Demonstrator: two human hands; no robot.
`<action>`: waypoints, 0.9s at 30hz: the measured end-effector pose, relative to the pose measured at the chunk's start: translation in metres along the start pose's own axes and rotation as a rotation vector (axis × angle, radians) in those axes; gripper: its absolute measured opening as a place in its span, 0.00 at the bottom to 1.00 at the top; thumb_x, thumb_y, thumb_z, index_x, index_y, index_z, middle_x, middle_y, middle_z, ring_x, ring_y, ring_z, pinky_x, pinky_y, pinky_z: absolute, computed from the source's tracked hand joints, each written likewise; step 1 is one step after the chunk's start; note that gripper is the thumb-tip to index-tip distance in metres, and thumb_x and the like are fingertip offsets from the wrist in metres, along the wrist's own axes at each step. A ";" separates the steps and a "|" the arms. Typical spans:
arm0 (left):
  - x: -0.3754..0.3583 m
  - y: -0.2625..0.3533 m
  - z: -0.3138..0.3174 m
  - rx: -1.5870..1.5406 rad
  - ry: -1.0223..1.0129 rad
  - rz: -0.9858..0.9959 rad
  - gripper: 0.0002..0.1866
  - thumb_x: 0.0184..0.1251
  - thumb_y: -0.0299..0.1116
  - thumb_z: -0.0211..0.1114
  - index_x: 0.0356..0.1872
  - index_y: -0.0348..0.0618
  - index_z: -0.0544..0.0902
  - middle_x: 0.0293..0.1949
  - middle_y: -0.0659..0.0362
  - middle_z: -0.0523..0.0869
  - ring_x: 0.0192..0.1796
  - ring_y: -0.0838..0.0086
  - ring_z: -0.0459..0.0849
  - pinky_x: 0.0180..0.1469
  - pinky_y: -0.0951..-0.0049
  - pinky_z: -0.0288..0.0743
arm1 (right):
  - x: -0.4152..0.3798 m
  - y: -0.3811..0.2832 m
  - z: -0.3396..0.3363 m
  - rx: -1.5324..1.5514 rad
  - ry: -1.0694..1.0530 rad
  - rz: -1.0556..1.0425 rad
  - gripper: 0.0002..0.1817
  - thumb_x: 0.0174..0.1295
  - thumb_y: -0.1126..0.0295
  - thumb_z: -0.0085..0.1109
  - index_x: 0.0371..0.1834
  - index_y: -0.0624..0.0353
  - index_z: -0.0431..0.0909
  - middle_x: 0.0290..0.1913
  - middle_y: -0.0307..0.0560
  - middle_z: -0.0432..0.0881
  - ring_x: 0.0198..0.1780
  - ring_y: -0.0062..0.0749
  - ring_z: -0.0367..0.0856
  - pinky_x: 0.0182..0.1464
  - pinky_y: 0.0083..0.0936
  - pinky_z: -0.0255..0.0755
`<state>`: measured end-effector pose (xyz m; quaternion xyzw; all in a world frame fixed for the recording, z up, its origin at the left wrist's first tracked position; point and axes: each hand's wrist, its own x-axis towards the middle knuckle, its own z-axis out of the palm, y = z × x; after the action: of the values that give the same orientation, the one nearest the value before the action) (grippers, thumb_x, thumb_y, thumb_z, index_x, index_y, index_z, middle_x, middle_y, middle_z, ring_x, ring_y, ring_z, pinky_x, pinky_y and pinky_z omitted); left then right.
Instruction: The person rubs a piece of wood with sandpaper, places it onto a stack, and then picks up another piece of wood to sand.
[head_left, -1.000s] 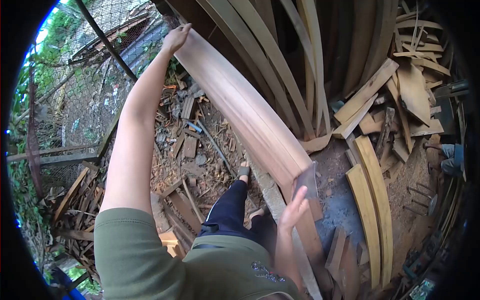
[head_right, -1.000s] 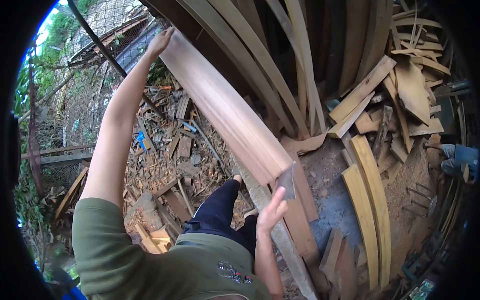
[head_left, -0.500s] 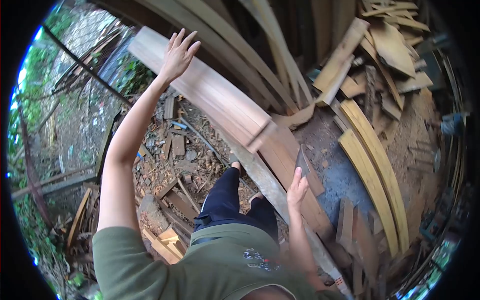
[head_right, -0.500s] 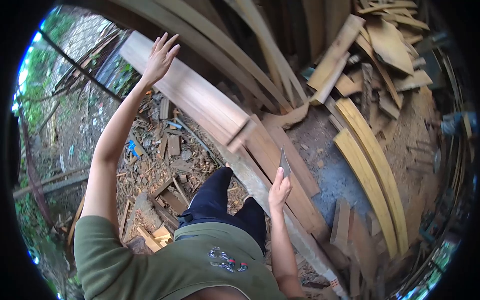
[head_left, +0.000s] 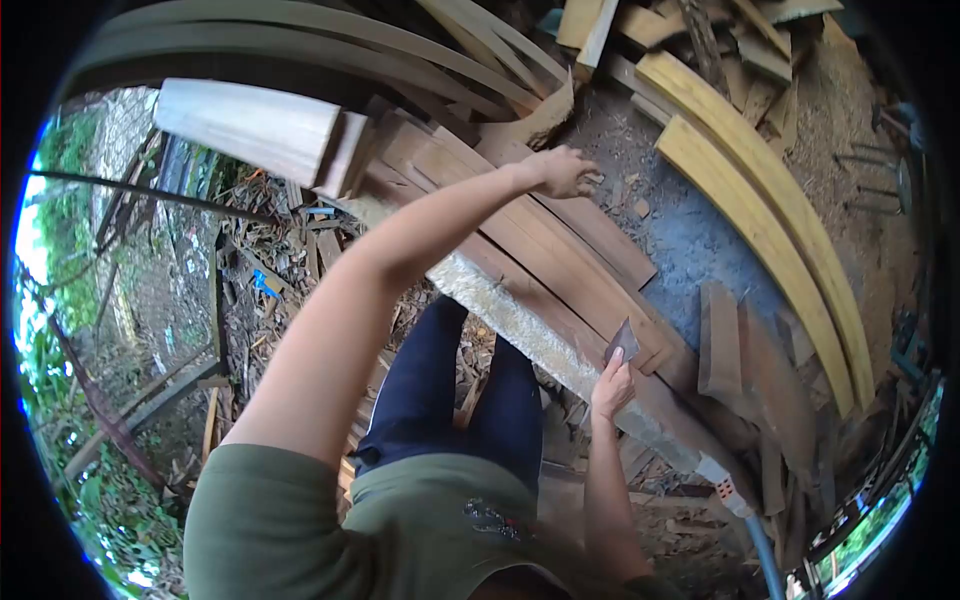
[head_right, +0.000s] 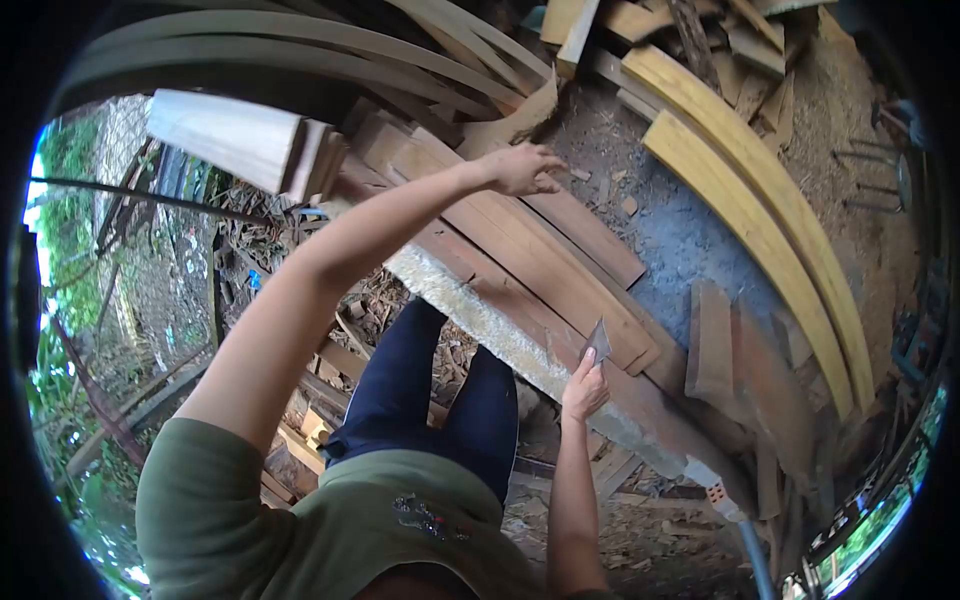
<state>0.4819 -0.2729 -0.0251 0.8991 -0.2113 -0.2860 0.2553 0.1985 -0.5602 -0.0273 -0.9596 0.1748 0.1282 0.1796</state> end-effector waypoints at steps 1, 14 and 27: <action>0.020 -0.010 0.028 -0.001 -0.119 -0.059 0.28 0.66 0.54 0.57 0.61 0.51 0.73 0.61 0.49 0.74 0.64 0.51 0.71 0.66 0.57 0.65 | 0.000 -0.002 0.007 0.007 0.119 -0.004 0.26 0.71 0.54 0.44 0.26 0.67 0.79 0.28 0.65 0.80 0.31 0.61 0.78 0.34 0.51 0.67; 0.184 -0.136 0.250 0.322 -0.338 -0.140 0.32 0.60 0.48 0.63 0.65 0.51 0.68 0.68 0.54 0.67 0.72 0.60 0.60 0.69 0.55 0.59 | -0.049 0.023 0.018 0.267 0.072 0.260 0.18 0.73 0.65 0.45 0.43 0.73 0.78 0.37 0.58 0.83 0.40 0.46 0.82 0.45 0.38 0.72; 0.231 -0.177 0.285 0.511 -0.357 -0.187 0.38 0.52 0.63 0.66 0.63 0.56 0.72 0.67 0.61 0.67 0.69 0.64 0.64 0.64 0.49 0.62 | -0.056 0.029 0.008 -0.037 0.170 0.272 0.27 0.73 0.58 0.41 0.51 0.80 0.71 0.50 0.69 0.76 0.49 0.58 0.77 0.51 0.44 0.69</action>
<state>0.5185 -0.3524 -0.4225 0.8853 -0.2344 -0.3989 -0.0471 0.1356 -0.5660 -0.0257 -0.9375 0.3154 0.0728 0.1274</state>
